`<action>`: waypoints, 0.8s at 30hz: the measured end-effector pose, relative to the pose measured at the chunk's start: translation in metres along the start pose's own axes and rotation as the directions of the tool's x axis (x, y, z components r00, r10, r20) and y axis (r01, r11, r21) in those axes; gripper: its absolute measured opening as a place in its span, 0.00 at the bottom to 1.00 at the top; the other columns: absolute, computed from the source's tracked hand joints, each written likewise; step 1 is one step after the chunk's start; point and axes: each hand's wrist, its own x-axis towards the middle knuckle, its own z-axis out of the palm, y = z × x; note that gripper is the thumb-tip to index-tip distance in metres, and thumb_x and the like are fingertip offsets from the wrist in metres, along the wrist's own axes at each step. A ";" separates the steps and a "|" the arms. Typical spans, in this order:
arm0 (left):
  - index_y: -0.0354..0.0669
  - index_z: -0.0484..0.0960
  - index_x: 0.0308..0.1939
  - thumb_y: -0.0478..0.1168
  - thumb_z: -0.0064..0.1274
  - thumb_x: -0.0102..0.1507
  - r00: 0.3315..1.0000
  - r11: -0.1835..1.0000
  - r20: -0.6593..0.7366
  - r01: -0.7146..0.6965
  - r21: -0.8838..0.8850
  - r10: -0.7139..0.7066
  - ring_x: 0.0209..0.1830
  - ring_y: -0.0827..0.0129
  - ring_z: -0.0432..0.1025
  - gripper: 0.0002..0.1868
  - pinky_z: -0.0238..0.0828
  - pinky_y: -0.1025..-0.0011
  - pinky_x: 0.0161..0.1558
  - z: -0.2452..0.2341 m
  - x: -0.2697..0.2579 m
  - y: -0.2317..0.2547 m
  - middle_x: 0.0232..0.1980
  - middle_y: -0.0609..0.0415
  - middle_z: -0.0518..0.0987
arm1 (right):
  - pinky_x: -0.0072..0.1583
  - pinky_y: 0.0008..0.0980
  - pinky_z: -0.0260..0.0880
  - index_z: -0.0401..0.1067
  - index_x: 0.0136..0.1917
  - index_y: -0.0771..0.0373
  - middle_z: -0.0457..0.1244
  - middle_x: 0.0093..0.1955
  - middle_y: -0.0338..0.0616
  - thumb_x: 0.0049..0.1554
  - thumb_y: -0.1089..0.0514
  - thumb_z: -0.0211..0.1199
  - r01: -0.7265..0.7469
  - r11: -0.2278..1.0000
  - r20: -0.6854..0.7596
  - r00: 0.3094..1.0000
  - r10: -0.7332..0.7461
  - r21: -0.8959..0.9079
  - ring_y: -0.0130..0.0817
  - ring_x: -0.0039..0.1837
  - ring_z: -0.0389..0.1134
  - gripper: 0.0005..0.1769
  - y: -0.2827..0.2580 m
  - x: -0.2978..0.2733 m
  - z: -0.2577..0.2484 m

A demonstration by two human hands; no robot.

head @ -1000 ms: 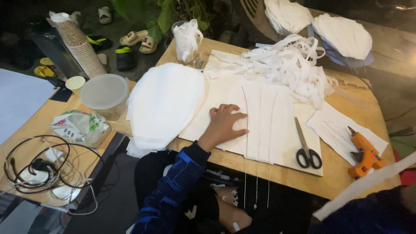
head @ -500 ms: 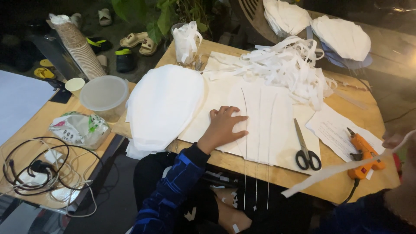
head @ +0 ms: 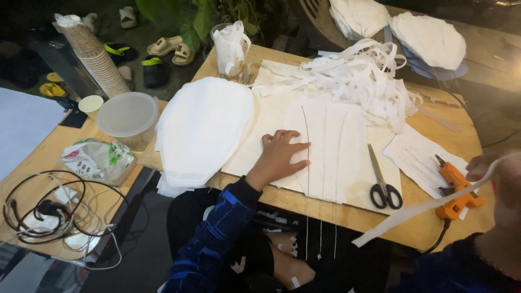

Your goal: Gluing thin white fabric strips onto a larger white fabric piece using a hot glue gun and trimming with scissors.

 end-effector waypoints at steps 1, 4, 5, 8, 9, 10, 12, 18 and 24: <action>0.65 0.81 0.63 0.63 0.49 0.63 1.000 1.000 0.017 0.011 0.000 -0.011 0.71 0.56 0.55 0.26 0.47 0.48 0.59 -0.001 0.000 0.000 0.69 0.56 0.68 | 0.60 0.41 0.71 0.69 0.47 0.72 0.64 0.45 0.51 0.80 0.53 0.45 0.194 0.964 -0.011 0.981 -0.195 0.182 0.42 0.45 0.67 0.25 0.003 -0.002 0.003; 0.65 0.80 0.64 0.65 0.49 0.63 0.999 1.000 0.034 0.019 -0.007 -0.019 0.71 0.57 0.55 0.29 0.46 0.49 0.60 -0.002 0.000 0.000 0.70 0.56 0.68 | 0.61 0.42 0.72 0.65 0.48 0.71 0.62 0.45 0.51 0.80 0.48 0.36 0.415 0.890 -0.044 0.909 -0.414 0.188 0.41 0.47 0.66 0.29 -0.039 -0.008 -0.003; 0.64 0.80 0.65 0.66 0.49 0.62 0.999 1.000 0.033 0.014 -0.015 -0.013 0.71 0.57 0.55 0.30 0.46 0.50 0.60 -0.001 0.000 -0.001 0.70 0.56 0.68 | 0.60 0.46 0.71 0.65 0.44 0.79 0.62 0.45 0.61 0.81 0.53 0.32 0.447 0.894 -0.019 0.894 -0.447 0.017 0.50 0.48 0.67 0.34 -0.060 -0.010 -0.007; 0.64 0.80 0.64 0.66 0.51 0.61 1.000 1.000 0.024 0.009 -0.021 -0.008 0.71 0.56 0.55 0.31 0.46 0.49 0.60 -0.003 -0.001 0.001 0.70 0.55 0.68 | 0.58 0.42 0.76 0.65 0.45 0.76 0.62 0.42 0.54 0.80 0.53 0.37 0.436 0.857 -0.052 0.897 -0.440 0.275 0.43 0.43 0.67 0.29 -0.027 0.000 0.000; 0.64 0.80 0.64 0.66 0.51 0.61 1.000 1.000 0.024 0.009 -0.021 -0.008 0.71 0.56 0.55 0.31 0.46 0.49 0.60 -0.003 -0.001 0.001 0.70 0.55 0.68 | 0.58 0.42 0.76 0.65 0.45 0.76 0.62 0.42 0.54 0.80 0.53 0.37 0.436 0.857 -0.052 0.897 -0.440 0.275 0.43 0.43 0.67 0.29 -0.045 -0.003 -0.002; 0.64 0.80 0.64 0.67 0.51 0.61 1.000 1.000 0.018 0.005 -0.017 -0.004 0.71 0.56 0.55 0.31 0.46 0.49 0.60 -0.003 -0.001 0.001 0.69 0.56 0.68 | 0.56 0.44 0.74 0.65 0.43 0.79 0.62 0.41 0.58 0.80 0.56 0.36 0.444 0.889 -0.040 0.896 -0.442 0.112 0.47 0.44 0.68 0.31 -0.063 -0.006 -0.004; 0.63 0.81 0.64 0.67 0.50 0.61 1.000 1.000 0.011 0.002 -0.013 -0.002 0.70 0.56 0.55 0.31 0.46 0.49 0.60 -0.003 -0.002 0.001 0.68 0.57 0.68 | 0.54 0.46 0.72 0.65 0.41 0.83 0.63 0.40 0.63 0.81 0.59 0.36 0.442 0.895 -0.026 0.896 -0.444 -0.052 0.53 0.45 0.68 0.33 -0.083 -0.010 -0.004; 0.62 0.81 0.64 0.66 0.50 0.61 1.000 1.000 0.021 0.004 -0.028 -0.003 0.71 0.57 0.55 0.31 0.45 0.49 0.61 -0.004 -0.002 0.002 0.69 0.56 0.68 | 0.59 0.44 0.68 0.66 0.38 0.79 0.61 0.45 0.63 0.73 0.67 0.37 0.244 0.961 -0.062 0.969 -0.237 0.133 0.50 0.50 0.65 0.25 -0.176 -0.029 -0.006; 0.64 0.81 0.63 0.66 0.50 0.62 1.000 0.999 0.015 -0.019 -0.032 0.019 0.72 0.56 0.54 0.29 0.45 0.50 0.60 0.000 0.001 -0.003 0.70 0.54 0.68 | 0.61 0.43 0.73 0.58 0.50 0.74 0.62 0.40 0.58 0.66 0.71 0.44 0.125 0.934 -0.093 0.991 -0.099 0.334 0.46 0.46 0.68 0.02 -0.226 -0.032 0.005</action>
